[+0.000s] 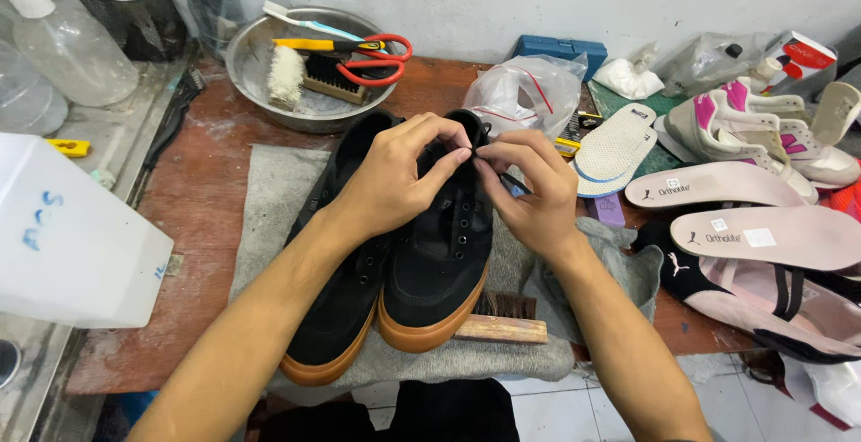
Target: The person cleans a pair of black shoes with brown soles using a brush and a cloth. They scrub the soles and sides, then wipe the uppers and laces. The shoes remain on a gray cloth on the workbench throughout the process.
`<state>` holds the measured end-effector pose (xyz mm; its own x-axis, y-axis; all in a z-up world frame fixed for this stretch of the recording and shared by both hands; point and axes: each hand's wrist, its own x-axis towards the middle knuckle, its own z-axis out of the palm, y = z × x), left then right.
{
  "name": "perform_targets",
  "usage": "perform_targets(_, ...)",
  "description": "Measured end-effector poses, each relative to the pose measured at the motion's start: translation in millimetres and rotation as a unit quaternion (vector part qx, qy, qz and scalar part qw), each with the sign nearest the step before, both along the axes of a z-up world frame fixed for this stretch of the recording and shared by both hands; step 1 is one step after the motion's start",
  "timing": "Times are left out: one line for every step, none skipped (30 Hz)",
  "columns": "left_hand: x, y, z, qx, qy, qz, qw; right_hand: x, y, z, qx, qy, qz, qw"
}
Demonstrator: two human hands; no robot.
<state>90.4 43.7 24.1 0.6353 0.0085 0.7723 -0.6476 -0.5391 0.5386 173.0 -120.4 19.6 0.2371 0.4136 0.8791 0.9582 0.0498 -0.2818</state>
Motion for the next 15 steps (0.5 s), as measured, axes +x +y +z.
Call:
perform_targets(-1.2,-0.5,0.8,-0.001,0.002,-0.005,1.000,-2.9,-0.8,4.7,0.003,-0.014,0.002,1.000)
perform_targets(-2.1,-1.1,1.4,-0.002,0.005,-0.011,1.000,-5.4,-1.6,9.1,0.005,-0.027,0.004,1.000)
perform_targets(-2.8,-2.2,1.0,-0.004,0.010,-0.014,1.000,-3.5,-1.8,5.7,0.003,-0.023,0.000,1.000)
perform_targets(-3.3,-3.3,0.7,-0.001,0.011,-0.014,1.000,-1.3,-2.1,2.3,0.004,-0.020,0.005,1.000)
perform_targets(-2.8,-3.7,1.6,0.004,0.010,-0.015,1.000,1.7,-1.8,-0.1,0.007,-0.020,0.009,1.000)
perform_targets(-3.8,-4.0,2.5,0.003,0.012,-0.018,1.000,1.4,-2.1,-0.4,0.006,-0.018,0.006,1.000)
perform_targets(-4.4,-4.4,3.7,0.008,0.010,-0.014,1.000,1.5,-2.4,-0.2,0.008,-0.020,0.015,1.000)
perform_targets(-5.2,-4.6,5.0,0.013,0.007,-0.010,1.000,1.4,-2.6,0.0,0.010,-0.021,0.024,0.999)
perform_targets(-4.9,-4.5,4.9,0.011,0.008,-0.012,1.000,0.9,-2.7,0.8,0.009,-0.020,0.022,1.000)
perform_targets(-4.9,-4.3,4.9,0.011,0.011,-0.014,1.000,0.1,-2.7,1.7,0.009,-0.018,0.022,1.000)
perform_targets(-4.9,-3.7,5.3,0.012,0.013,-0.014,1.000,-0.3,-2.1,3.0,0.009,-0.016,0.023,1.000)
perform_targets(-5.3,-4.9,4.8,0.011,0.014,-0.016,1.000,-1.2,-2.9,3.4,0.008,-0.015,0.021,1.000)
perform_targets(-5.2,-5.2,5.4,0.006,0.014,-0.016,1.000,-1.3,-2.5,4.7,0.009,-0.011,0.023,1.000)
perform_targets(-5.3,-5.4,6.1,0.002,0.014,-0.017,1.000,-1.6,-2.3,6.3,0.011,-0.007,0.026,1.000)
perform_targets(-5.8,-5.7,7.8,0.004,0.013,-0.016,1.000,-1.2,-2.5,5.4,0.012,-0.008,0.026,1.000)
